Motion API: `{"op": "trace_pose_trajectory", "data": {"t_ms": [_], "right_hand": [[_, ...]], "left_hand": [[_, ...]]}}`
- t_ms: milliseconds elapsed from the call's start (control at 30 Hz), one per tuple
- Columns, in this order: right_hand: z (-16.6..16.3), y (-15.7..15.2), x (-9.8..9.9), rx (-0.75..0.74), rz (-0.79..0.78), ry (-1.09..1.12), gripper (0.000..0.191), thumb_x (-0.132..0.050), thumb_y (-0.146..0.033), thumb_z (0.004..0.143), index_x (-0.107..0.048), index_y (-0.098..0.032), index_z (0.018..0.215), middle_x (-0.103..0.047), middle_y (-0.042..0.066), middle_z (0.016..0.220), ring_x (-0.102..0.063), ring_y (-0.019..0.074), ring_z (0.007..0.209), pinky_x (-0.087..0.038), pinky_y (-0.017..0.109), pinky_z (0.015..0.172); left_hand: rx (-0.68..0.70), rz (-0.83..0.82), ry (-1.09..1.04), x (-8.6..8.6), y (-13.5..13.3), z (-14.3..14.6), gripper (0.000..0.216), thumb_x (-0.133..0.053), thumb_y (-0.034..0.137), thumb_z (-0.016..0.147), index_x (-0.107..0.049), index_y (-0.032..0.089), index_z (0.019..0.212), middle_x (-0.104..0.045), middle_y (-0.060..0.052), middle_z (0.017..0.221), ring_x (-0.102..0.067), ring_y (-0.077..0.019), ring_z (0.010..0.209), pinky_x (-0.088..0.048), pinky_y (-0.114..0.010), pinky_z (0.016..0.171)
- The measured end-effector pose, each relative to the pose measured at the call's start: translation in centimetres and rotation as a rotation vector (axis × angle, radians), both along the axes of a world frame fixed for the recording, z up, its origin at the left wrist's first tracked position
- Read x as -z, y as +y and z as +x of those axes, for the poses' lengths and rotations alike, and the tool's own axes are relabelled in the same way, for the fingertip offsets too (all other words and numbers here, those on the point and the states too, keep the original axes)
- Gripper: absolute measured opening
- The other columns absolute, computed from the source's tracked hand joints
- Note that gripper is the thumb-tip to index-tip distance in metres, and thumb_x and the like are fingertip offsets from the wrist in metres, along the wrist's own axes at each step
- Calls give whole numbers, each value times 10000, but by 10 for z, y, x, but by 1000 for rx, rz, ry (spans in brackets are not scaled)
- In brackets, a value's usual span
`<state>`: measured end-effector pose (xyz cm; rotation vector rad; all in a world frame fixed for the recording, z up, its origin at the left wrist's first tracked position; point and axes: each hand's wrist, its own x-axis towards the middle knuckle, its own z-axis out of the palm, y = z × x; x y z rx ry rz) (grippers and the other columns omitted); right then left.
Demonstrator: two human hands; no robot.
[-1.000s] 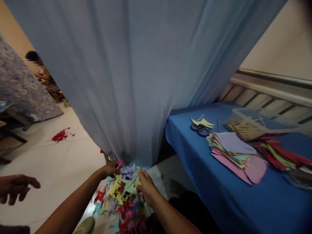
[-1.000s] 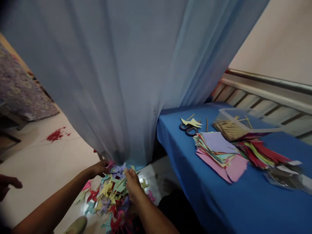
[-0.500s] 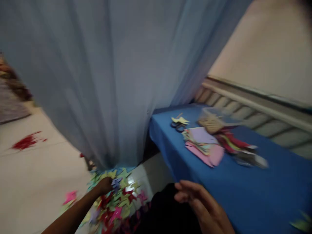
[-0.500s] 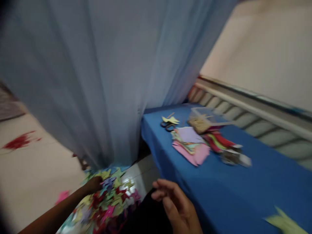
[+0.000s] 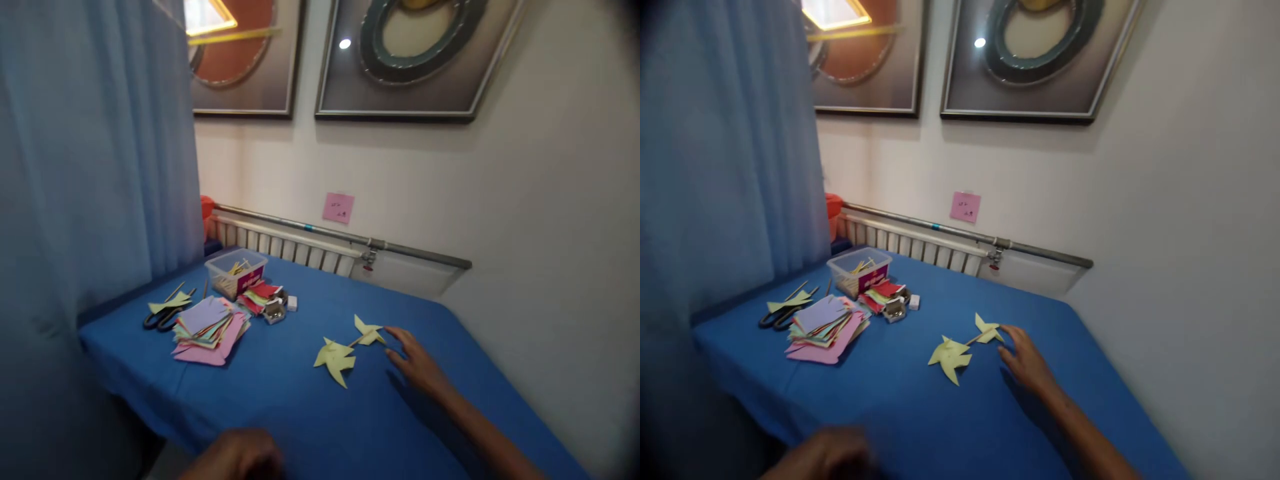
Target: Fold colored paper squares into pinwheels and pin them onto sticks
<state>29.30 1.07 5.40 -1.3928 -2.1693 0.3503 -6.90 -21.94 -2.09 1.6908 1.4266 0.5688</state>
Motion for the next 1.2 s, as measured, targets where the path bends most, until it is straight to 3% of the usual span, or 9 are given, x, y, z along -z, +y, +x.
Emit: {"op": "trace_pose_trajectory", "data": {"t_ms": [133,267,367,467,633,767,867,1067,1200], "right_hand": [[16,51,16,-44,-64,-250,764,-591,-200,811,-466,-129,1562,-354,231,1670,-350,351,1547,-325,538,1230],[13,70,34,-206,-4,-262,692,-577,-161,802,-579,-249,1488,-423,137,1656,-371,311,1538,-272,544,1240],[11,78,45,-243,25,-162,515,-531,-191,870,-694,-280,1351,-608,105,1514,-522,279,1417,-347,511,1196],[11,84,52,-215,46,-82,371,-502,-261,937,-765,-273,1198,-718,111,1346,-622,286,1267,-437,489,1103],[12,85,51,-220,82,-54,338,-465,-357,996,-780,-269,1082,-761,107,1221,-673,296,1149,-475,476,1025],[0,71,45,-259,69,8,381,-404,-372,1017,-765,-255,1055,-777,107,1090,-700,277,1036,-519,424,948],[-18,56,45,-268,45,-1,373,-413,-391,996,-757,-250,979,-779,107,991,-711,284,951,-535,423,905],[-52,23,44,-258,22,97,384,-482,-554,919,-752,-282,894,-798,128,936,-717,332,886,-549,465,849],[-117,-28,26,-321,-161,283,391,-613,-648,820,-751,-282,849,-776,120,842,-695,320,765,-532,414,709]], "left_hand": [[-106,323,232,-36,99,60,673,-666,208,750,-595,302,1412,-550,-89,1521,-514,-327,1348,-383,-427,1143],[-6,344,402,-30,166,97,779,-640,144,746,-520,303,1499,-365,-122,1671,-390,-392,1475,-290,-558,1206],[72,382,455,-24,190,113,589,-609,162,821,-607,276,1400,-425,-145,1629,-459,-395,1420,-340,-573,1158],[90,424,459,-26,201,127,310,-533,128,875,-731,206,1100,-602,-161,1439,-616,-338,1204,-442,-491,1042],[-62,446,250,-25,199,131,268,-472,126,926,-724,218,946,-714,-104,1109,-652,-236,1030,-487,-360,918],[-214,455,104,-23,170,108,273,-454,196,942,-708,215,846,-725,-96,970,-652,-218,932,-494,-334,877],[-342,417,36,-21,123,74,307,-446,315,941,-720,228,835,-735,-95,930,-652,-238,896,-508,-338,836],[-830,253,-3,3,-23,-52,419,-544,615,810,-758,265,895,-770,-56,998,-663,-318,1044,-549,-360,913],[-1267,92,-8,48,-127,-151,478,-571,651,718,-717,216,852,-707,-52,745,-670,-294,818,-545,-356,727]]}}
